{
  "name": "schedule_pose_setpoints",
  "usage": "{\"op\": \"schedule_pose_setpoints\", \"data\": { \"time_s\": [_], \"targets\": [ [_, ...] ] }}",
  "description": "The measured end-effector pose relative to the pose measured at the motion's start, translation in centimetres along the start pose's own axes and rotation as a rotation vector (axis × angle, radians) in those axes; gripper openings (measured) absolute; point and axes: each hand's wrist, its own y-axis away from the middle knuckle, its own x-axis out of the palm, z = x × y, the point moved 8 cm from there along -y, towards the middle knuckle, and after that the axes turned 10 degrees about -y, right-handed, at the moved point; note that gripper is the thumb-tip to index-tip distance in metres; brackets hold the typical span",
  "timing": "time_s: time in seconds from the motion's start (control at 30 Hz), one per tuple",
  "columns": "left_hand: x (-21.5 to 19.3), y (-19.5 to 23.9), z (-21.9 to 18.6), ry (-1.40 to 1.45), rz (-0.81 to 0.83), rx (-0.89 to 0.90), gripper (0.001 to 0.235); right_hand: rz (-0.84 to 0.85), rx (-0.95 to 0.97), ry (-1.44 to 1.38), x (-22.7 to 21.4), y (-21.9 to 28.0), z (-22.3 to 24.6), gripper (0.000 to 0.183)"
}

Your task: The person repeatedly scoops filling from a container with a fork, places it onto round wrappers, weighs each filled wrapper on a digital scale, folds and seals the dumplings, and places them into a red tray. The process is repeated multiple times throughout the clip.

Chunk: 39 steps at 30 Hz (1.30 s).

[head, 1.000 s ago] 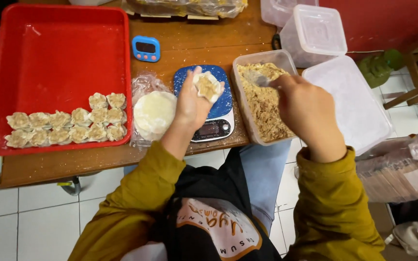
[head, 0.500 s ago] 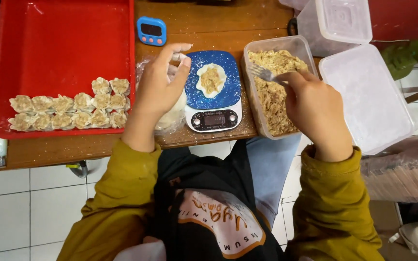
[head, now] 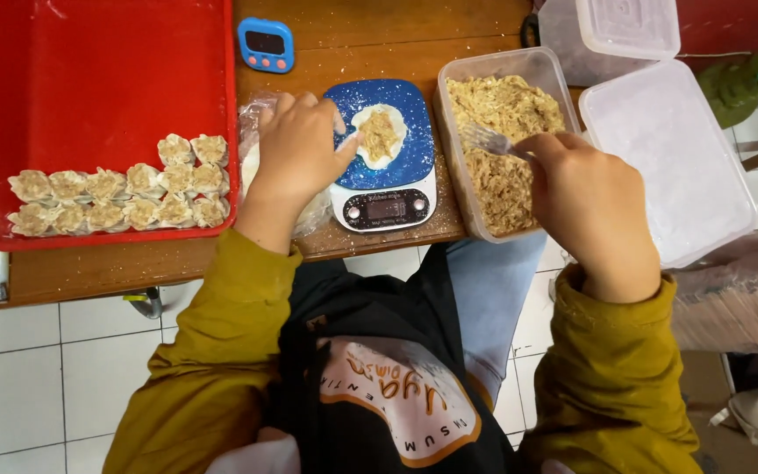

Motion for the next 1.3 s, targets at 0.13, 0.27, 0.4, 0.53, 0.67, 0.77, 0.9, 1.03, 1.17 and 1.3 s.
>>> {"op": "schedule_pose_setpoints", "data": {
  "time_s": [0.13,0.27,0.4,0.53,0.67,0.77,0.9,1.03,1.17,1.3],
  "targets": [
    [1.0,-0.2,-0.7,0.001,0.105,-0.012,0.036,0.051,0.068,0.02,0.7,1.1,-1.9,0.033],
    [-0.6,-0.2,-1.8,0.271,-0.032,0.048,0.008,0.154,0.127,0.095,2.4,2.4,-4.2,0.035],
    [-0.5,0.1,-1.5,1.022,-0.027,-0.2,0.018,0.362,0.22,0.203,5.6,3.7,-7.1,0.047],
    [5.6,-2.6,-3.4,2.101,-0.076,0.104,0.026,0.055,0.028,0.402,5.6,3.1,-7.2,0.019],
    [5.7,-3.8,-10.2,2.257,0.105,0.083,0.05,-0.112,0.037,-0.995,3.2,0.4,-2.8,0.044],
    [2.6,-2.9,-15.4,1.957,0.312,0.18,0.064,-0.074,0.222,-1.949,9.3,-1.7,-2.8,0.05],
    [-1.4,-0.7,-15.8,1.206,0.31,0.31,0.063,-0.119,0.569,-2.479,15.5,-2.5,-5.5,0.041],
    [2.4,-2.8,-13.5,0.948,0.117,0.244,0.047,-0.158,0.58,-2.461,12.2,-1.9,-4.8,0.042],
    [5.3,-3.3,-15.3,1.351,0.024,0.3,0.06,-0.296,0.128,-1.802,6.4,-1.9,-3.5,0.056],
    [5.8,-2.2,-16.3,1.605,0.012,0.424,0.069,-0.446,0.267,-1.874,11.3,0.8,-5.5,0.029]
  ]
}}
